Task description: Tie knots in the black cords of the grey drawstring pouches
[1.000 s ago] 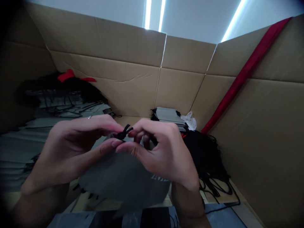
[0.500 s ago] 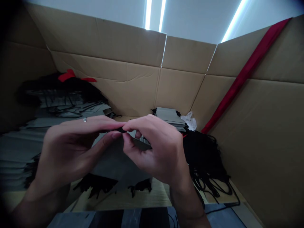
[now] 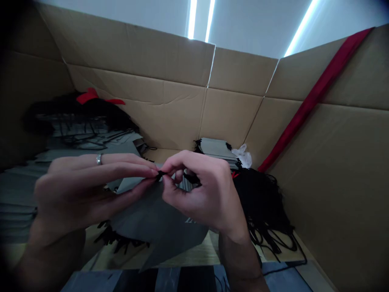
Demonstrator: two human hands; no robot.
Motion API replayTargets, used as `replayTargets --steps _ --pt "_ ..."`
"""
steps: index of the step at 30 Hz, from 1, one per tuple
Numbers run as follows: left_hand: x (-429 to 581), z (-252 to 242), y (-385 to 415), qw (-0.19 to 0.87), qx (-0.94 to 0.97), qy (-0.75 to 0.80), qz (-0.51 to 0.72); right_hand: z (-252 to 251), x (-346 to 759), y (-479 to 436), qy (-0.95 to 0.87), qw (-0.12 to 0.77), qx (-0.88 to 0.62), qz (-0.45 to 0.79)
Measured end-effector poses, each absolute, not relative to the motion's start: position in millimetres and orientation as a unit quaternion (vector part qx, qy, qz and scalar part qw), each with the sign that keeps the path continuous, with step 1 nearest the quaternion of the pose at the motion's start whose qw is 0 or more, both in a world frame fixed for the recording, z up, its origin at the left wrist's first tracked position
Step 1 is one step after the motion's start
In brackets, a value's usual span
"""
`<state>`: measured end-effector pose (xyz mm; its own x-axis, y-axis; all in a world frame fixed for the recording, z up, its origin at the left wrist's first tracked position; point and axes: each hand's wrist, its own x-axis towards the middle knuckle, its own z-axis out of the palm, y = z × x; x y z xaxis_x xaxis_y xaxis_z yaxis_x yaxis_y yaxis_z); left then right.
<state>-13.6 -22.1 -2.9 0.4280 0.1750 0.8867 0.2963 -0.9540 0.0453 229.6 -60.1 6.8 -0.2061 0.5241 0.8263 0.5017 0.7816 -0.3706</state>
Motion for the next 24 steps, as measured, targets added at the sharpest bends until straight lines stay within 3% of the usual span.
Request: replayTargets --steps 4,11,24 --pt "-15.0 -9.3 -20.0 0.148 -0.849 -0.124 -0.491 5.3 228.4 -56.6 -0.789 0.523 -0.324 -0.011" --pt "-9.3 -15.9 -20.3 0.176 -0.823 -0.13 -0.524 1.1 226.8 -55.2 -0.795 0.529 -0.296 -0.026" --pt "-2.8 -3.3 -5.0 -0.059 -0.796 -0.065 -0.599 0.7 221.8 -51.2 -0.757 0.6 -0.259 0.02"
